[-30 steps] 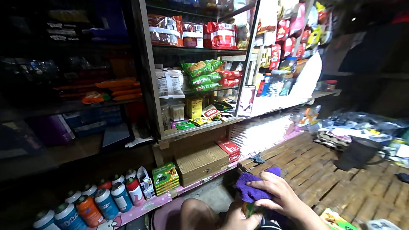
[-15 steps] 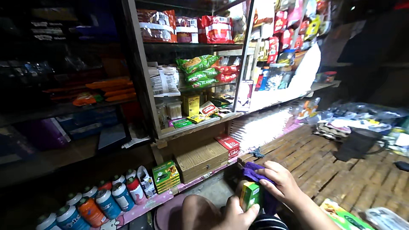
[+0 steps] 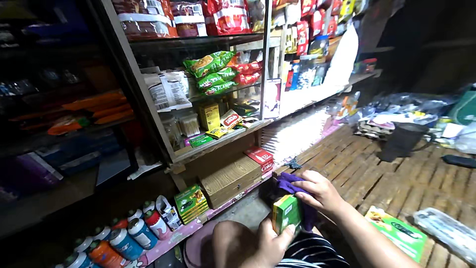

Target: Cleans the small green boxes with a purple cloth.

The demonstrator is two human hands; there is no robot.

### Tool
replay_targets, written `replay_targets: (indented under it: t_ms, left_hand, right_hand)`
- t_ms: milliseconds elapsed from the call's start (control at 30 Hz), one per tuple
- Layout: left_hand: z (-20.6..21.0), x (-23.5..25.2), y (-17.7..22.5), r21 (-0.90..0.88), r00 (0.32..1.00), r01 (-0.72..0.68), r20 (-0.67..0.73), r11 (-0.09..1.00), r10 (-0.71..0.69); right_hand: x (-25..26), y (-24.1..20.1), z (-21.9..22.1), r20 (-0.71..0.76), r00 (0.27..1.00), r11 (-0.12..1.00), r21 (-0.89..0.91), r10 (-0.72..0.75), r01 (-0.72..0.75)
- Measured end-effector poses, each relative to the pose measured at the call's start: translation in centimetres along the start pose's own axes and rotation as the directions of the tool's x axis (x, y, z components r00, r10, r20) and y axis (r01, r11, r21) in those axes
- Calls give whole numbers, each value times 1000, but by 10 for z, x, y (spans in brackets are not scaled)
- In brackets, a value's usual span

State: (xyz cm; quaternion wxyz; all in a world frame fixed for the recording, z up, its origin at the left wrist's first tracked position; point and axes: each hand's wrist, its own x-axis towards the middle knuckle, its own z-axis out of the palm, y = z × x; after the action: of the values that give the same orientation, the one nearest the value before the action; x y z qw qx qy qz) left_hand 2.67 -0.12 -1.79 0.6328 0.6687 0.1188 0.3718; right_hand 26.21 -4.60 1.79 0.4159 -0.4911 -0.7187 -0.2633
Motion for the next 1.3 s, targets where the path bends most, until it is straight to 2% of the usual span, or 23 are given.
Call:
replay_targets:
  t_ms: [200,267,367,467,667,800,867,933,1000,1133,1200,1300]
  left_hand:
    - [0,-1,2,-62,999,-28,-46,998,25]
    - [1,-2,3,-136,995,-57,-89,989,45]
    - [3,-2,5,-220,980,-117,-183,968,77]
    - [3,-2,4,-235,965,-188,-224,954,135]
    - [2,-1,-3,-211,931,-273,-305,938,202]
    - [-5,5,-5,-195,907,-302,-361,933,217]
    - [-9,4,-7,-99,890,-319,-374,943,262]
    - [-11,2,-12,-35,873,-341,-383,940,302]
    - [-10,1,-12,-44,880,-327,-378,944,288]
    - [-7,4,-13,-109,904,-349,-301,931,303]
    - [-6,3,-13,-151,923,-323,-270,934,276]
    - [-4,2,-12,-169,932,-317,-235,933,275]
  right_hand:
    - [-13,18,-10,-76,966,958,-133,246,-254]
    - [-12,12,-9,-160,934,945,-19,320,-327]
    - [-3,-6,-1,-276,864,881,349,421,-318]
    - [0,-22,13,-283,871,861,440,401,-254]
    - [-10,-65,58,-125,920,895,313,371,-318]
    - [-19,-99,74,-93,974,946,270,209,-177]
    - [-20,-109,77,-79,988,947,305,134,-104]
    - [-19,-109,77,-83,994,946,321,74,-44]
    - [-15,-103,74,-95,995,954,299,33,-2]
    - [-11,-87,69,-148,987,981,192,69,-40]
    - [-9,-79,66,-183,973,981,160,140,-111]
    - [-6,-62,63,-220,935,949,212,278,-232]
